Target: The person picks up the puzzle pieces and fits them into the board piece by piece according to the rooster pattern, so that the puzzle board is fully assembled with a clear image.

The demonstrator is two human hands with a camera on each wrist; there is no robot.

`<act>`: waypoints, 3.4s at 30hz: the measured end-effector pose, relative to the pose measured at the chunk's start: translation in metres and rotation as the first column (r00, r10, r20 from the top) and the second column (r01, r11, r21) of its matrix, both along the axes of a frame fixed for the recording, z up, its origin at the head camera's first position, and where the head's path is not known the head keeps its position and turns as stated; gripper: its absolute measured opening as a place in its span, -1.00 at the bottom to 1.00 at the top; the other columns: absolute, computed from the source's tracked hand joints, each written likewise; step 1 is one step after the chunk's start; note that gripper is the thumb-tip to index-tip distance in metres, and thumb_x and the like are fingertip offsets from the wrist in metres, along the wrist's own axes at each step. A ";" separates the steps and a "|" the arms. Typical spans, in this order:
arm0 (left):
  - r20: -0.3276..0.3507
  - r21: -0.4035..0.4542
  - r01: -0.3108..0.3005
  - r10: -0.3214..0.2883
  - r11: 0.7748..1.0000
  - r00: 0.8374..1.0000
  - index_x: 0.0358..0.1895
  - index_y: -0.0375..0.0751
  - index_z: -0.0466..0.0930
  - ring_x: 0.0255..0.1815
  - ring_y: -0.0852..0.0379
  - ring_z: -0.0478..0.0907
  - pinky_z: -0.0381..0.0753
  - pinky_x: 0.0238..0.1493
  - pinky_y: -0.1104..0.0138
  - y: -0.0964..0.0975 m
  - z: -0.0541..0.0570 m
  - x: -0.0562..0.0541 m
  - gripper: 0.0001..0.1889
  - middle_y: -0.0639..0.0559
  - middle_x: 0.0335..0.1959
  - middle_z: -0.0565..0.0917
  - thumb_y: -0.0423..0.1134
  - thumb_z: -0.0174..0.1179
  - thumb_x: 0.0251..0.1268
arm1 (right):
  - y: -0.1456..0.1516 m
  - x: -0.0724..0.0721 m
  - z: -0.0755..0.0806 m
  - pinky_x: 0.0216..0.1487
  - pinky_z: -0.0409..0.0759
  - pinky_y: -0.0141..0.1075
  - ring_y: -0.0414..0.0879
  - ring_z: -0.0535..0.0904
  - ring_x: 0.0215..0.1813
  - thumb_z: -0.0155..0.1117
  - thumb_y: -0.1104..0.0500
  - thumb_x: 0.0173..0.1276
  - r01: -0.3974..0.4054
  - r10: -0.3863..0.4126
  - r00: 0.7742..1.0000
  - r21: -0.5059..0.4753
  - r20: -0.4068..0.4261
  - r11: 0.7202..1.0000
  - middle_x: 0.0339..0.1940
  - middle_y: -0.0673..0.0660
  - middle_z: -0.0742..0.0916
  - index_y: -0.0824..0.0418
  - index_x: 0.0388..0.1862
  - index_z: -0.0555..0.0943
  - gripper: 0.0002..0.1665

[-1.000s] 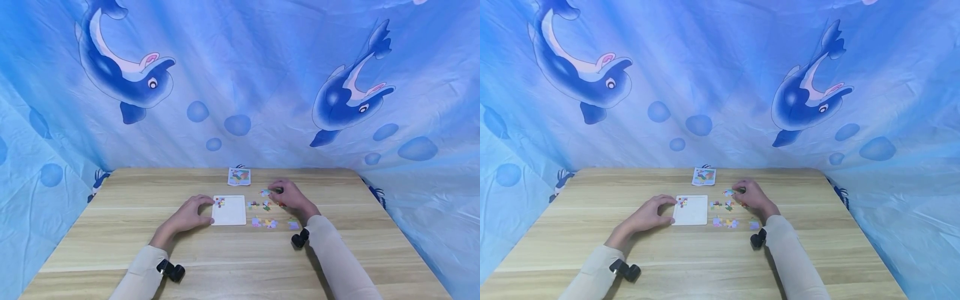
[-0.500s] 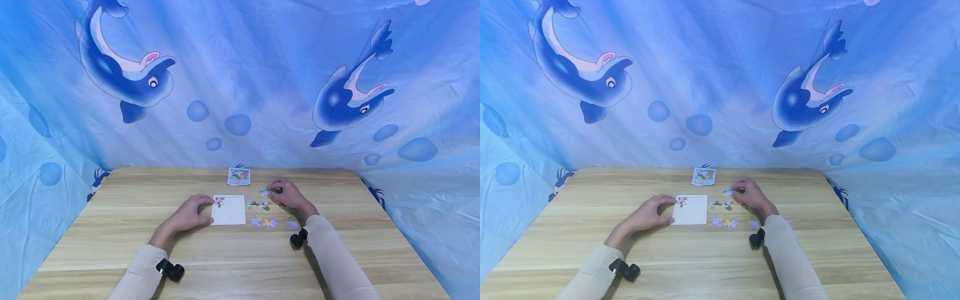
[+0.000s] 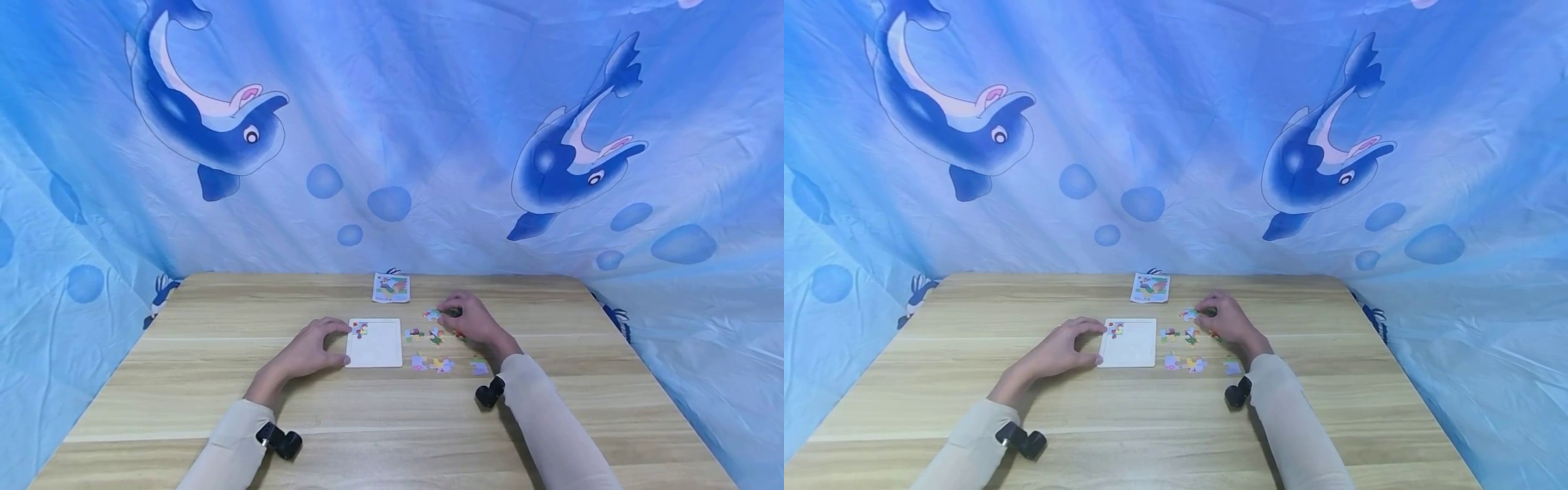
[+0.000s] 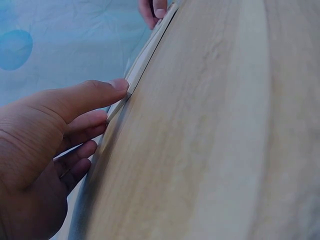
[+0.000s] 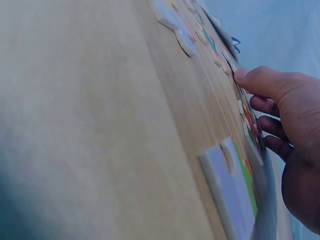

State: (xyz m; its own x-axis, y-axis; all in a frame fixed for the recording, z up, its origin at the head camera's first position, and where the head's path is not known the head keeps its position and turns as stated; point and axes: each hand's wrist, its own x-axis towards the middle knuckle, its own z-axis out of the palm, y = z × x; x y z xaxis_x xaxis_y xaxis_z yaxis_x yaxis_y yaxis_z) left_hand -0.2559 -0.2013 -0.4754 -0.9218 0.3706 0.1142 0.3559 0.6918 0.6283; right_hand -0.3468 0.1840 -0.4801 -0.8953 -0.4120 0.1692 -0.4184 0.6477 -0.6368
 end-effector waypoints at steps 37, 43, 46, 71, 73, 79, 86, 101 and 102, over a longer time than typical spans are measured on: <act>0.009 -0.004 -0.001 0.001 1.000 1.000 0.30 -0.12 0.62 0.46 -0.29 0.40 0.33 0.49 -0.23 -0.001 0.001 0.000 -0.36 -0.15 0.39 0.55 -0.04 0.49 0.11 | -0.077 0.021 0.001 0.36 0.57 0.06 0.05 0.57 0.28 0.47 0.04 0.37 -0.054 0.061 0.997 -0.132 0.049 0.990 0.16 0.03 0.68 0.01 0.03 0.79 -0.72; 0.017 0.006 -0.007 0.007 1.000 1.000 0.30 -0.13 0.62 0.47 -0.28 0.39 0.31 0.50 -0.24 -0.001 0.001 0.000 -0.36 -0.15 0.39 0.55 -0.05 0.50 0.11 | -0.098 0.023 -0.001 0.23 0.63 -0.07 -0.01 0.59 0.19 0.43 0.08 0.40 -0.094 0.101 0.994 -0.148 0.041 0.984 0.10 0.01 0.68 0.06 0.04 0.78 -0.73; 0.014 0.004 -0.006 0.006 1.000 1.000 0.28 -0.13 0.63 0.46 -0.28 0.40 0.32 0.50 -0.24 -0.001 0.001 -0.001 -0.37 -0.15 0.38 0.56 -0.05 0.50 0.10 | -0.107 0.024 -0.002 0.15 0.64 -0.08 -0.01 0.59 0.16 0.42 0.08 0.42 -0.108 0.114 0.993 -0.131 0.039 0.985 0.09 0.02 0.70 0.08 0.06 0.78 -0.72; 0.021 -0.002 -0.009 0.009 1.000 1.000 0.30 -0.13 0.62 0.47 -0.29 0.39 0.31 0.51 -0.23 0.001 0.001 -0.001 -0.38 -0.16 0.39 0.55 -0.07 0.49 0.12 | -0.118 0.026 0.000 0.24 0.62 -0.03 0.01 0.60 0.15 0.48 0.09 0.36 -0.091 0.093 0.995 -0.048 0.044 0.995 0.02 0.04 0.72 0.11 0.03 0.79 -0.71; 0.019 0.001 -0.007 0.007 1.000 1.000 0.30 -0.14 0.62 0.47 -0.30 0.39 0.31 0.51 -0.24 0.000 0.000 -0.001 -0.37 -0.17 0.39 0.55 -0.07 0.49 0.12 | -0.118 0.026 0.000 0.21 0.63 -0.04 0.01 0.60 0.15 0.47 0.09 0.37 -0.095 0.097 0.994 -0.043 0.041 0.995 0.02 0.04 0.72 0.11 0.03 0.79 -0.71; 0.010 0.005 0.002 -0.002 1.000 1.000 0.29 -0.16 0.63 0.45 -0.31 0.41 0.33 0.49 -0.25 0.000 0.000 -0.001 -0.38 -0.19 0.38 0.56 -0.06 0.49 0.13 | -0.118 0.028 0.001 0.19 0.63 -0.07 0.00 0.60 0.15 0.46 0.09 0.38 -0.099 0.100 0.994 -0.038 0.035 0.994 0.02 0.04 0.72 0.11 0.04 0.79 -0.71; 0.016 0.003 0.001 -0.001 1.000 1.000 0.29 -0.15 0.63 0.47 -0.29 0.40 0.31 0.51 -0.23 0.001 0.001 -0.001 -0.39 -0.17 0.39 0.56 -0.08 0.49 0.13 | -0.120 0.028 0.001 0.15 0.62 -0.10 0.00 0.59 0.11 0.46 0.12 0.37 -0.113 0.113 0.994 -0.014 -0.014 0.993 -0.01 0.06 0.73 0.13 0.00 0.80 -0.74; 0.008 0.003 -0.001 0.001 1.000 1.000 0.29 -0.13 0.63 0.47 -0.31 0.40 0.32 0.50 -0.25 0.001 0.000 -0.001 -0.37 -0.16 0.39 0.55 -0.06 0.50 0.11 | -0.096 0.026 0.008 0.31 0.60 0.00 0.05 0.59 0.23 0.44 0.11 0.38 -0.085 0.086 0.996 -0.068 0.021 0.994 0.10 0.05 0.71 0.11 0.04 0.79 -0.72; 0.010 0.003 -0.003 0.003 1.000 1.000 0.30 -0.13 0.62 0.47 -0.31 0.39 0.31 0.50 -0.25 0.001 0.000 0.000 -0.37 -0.16 0.39 0.55 -0.06 0.50 0.11 | -0.090 0.025 0.010 0.33 0.59 0.02 0.07 0.58 0.26 0.43 0.12 0.38 -0.079 0.081 0.996 -0.077 0.025 0.994 0.13 0.07 0.71 0.12 0.05 0.78 -0.71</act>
